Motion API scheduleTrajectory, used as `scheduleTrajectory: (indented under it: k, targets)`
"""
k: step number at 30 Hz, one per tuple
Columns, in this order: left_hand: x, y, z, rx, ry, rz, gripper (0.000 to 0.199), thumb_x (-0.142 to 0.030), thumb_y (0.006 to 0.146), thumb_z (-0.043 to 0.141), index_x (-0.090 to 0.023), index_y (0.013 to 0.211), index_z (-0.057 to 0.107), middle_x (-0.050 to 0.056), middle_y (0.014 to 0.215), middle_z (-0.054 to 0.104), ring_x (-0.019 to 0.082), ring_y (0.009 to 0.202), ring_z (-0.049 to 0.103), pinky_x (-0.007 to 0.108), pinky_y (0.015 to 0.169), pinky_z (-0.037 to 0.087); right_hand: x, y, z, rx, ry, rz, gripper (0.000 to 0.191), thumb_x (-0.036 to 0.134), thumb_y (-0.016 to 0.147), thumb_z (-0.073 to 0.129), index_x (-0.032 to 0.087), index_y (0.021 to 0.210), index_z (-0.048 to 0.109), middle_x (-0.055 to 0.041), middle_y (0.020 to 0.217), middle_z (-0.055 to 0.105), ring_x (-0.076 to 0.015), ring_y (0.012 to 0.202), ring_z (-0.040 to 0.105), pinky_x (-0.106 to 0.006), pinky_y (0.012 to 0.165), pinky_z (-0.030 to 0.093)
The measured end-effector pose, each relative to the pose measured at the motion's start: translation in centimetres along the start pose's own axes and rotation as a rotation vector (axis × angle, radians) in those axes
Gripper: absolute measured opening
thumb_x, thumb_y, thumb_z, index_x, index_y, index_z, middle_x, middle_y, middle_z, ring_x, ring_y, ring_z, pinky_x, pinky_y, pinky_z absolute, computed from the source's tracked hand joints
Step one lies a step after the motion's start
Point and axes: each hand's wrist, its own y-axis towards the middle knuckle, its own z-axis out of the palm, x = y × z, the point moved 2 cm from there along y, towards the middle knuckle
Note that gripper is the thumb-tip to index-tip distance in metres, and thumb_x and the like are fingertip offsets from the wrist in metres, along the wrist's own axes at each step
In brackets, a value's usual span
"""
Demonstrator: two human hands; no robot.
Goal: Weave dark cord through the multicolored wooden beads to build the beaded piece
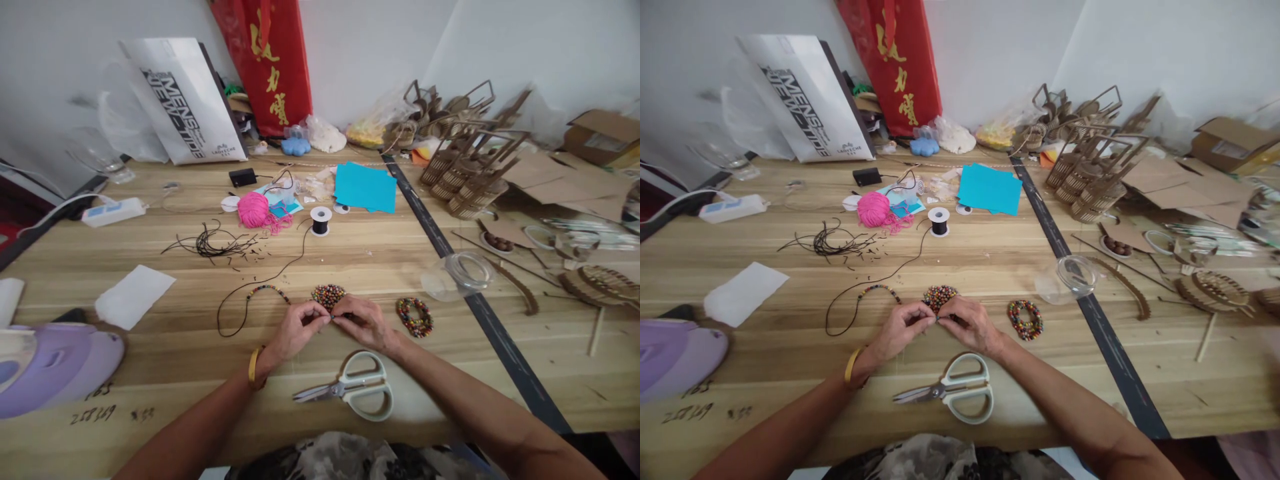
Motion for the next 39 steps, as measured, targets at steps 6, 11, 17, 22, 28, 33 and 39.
scheduleTrajectory:
  k: [6, 11, 17, 22, 28, 33, 39]
  targets:
    - [-0.5, 0.0, 0.0, 0.001, -0.015, -0.021, 0.017, -0.029, 0.078, 0.060, -0.014, 0.073, 0.062, -0.003, 0.056, 0.052, 0.010, 0.053, 0.046, 0.021, 0.053, 0.037, -0.1, 0.0, -0.1, 0.013, -0.022, -0.010, 0.008, 0.023, 0.090, 0.056, 0.017, 0.090, 0.061, -0.0067, 0.079, 0.066, -0.0155, 0.074, 0.061, -0.028, 0.068, 0.050]
    - [-0.4, -0.1, -0.1, 0.008, -0.019, -0.035, 0.018, -0.030, 0.079, 0.060, -0.013, 0.075, 0.062, -0.002, 0.057, 0.053, 0.010, 0.053, 0.046, 0.021, 0.053, 0.037, 0.3, 0.3, -0.2, 0.043, -0.064, -0.042, 0.011, 0.024, 0.093, 0.051, 0.017, 0.089, 0.058, -0.0063, 0.078, 0.064, -0.0155, 0.072, 0.058, -0.028, 0.067, 0.048]
    - [-0.4, -0.2, 0.1, 0.028, -0.124, -0.043, 0.027, -0.036, 0.071, 0.071, -0.013, 0.083, 0.062, 0.004, 0.076, 0.064, 0.013, 0.069, 0.056, 0.024, 0.065, 0.045, 0.2, 0.1, -0.1, 0.075, -0.105, -0.083, 0.011, 0.025, 0.094, 0.048, 0.018, 0.091, 0.055, -0.0063, 0.080, 0.063, -0.0155, 0.072, 0.056, -0.028, 0.068, 0.047]
    - [-0.5, -0.1, 0.1, 0.029, -0.162, -0.043, 0.029, -0.035, 0.065, 0.077, -0.013, 0.075, 0.062, 0.004, 0.073, 0.064, 0.012, 0.066, 0.056, 0.023, 0.063, 0.045, 0.3, 0.0, 0.1, 0.111, -0.113, -0.127, 0.011, 0.023, 0.095, 0.045, 0.018, 0.091, 0.054, -0.0061, 0.080, 0.062, -0.0153, 0.074, 0.055, -0.028, 0.069, 0.048]
    - [-0.5, -0.2, -0.3, 0.087, -0.130, -0.013, 0.023, -0.031, 0.068, 0.074, -0.012, 0.073, 0.061, 0.004, 0.072, 0.063, 0.013, 0.067, 0.058, 0.024, 0.065, 0.046, 0.8, 0.2, 0.2, 0.134, -0.140, -0.175, 0.010, 0.019, 0.094, 0.045, 0.017, 0.091, 0.054, -0.0070, 0.080, 0.061, -0.0159, 0.075, 0.054, -0.029, 0.069, 0.047]
    - [-1.1, -0.2, -1.5, 0.096, 0.132, 0.101, 0.009, -0.017, 0.075, 0.062, -0.014, 0.083, 0.063, 0.003, 0.073, 0.061, 0.013, 0.066, 0.055, 0.024, 0.063, 0.045, 0.6, 0.1, -0.1, 0.106, -0.168, -0.158, 0.008, 0.018, 0.093, 0.046, 0.017, 0.090, 0.054, -0.0064, 0.078, 0.060, -0.0158, 0.072, 0.053, -0.028, 0.067, 0.046]
    - [-2.3, -0.1, -2.7, 0.172, 0.543, 0.416, 0.022, -0.004, 0.073, 0.051, -0.015, 0.086, 0.066, 0.008, 0.086, 0.062, 0.020, 0.087, 0.054, 0.034, 0.084, 0.043, 0.3, 0.0, -0.1, 0.091, -0.212, -0.154, 0.007, 0.017, 0.092, 0.047, 0.017, 0.088, 0.053, -0.0062, 0.077, 0.060, -0.0160, 0.072, 0.053, -0.029, 0.067, 0.046]
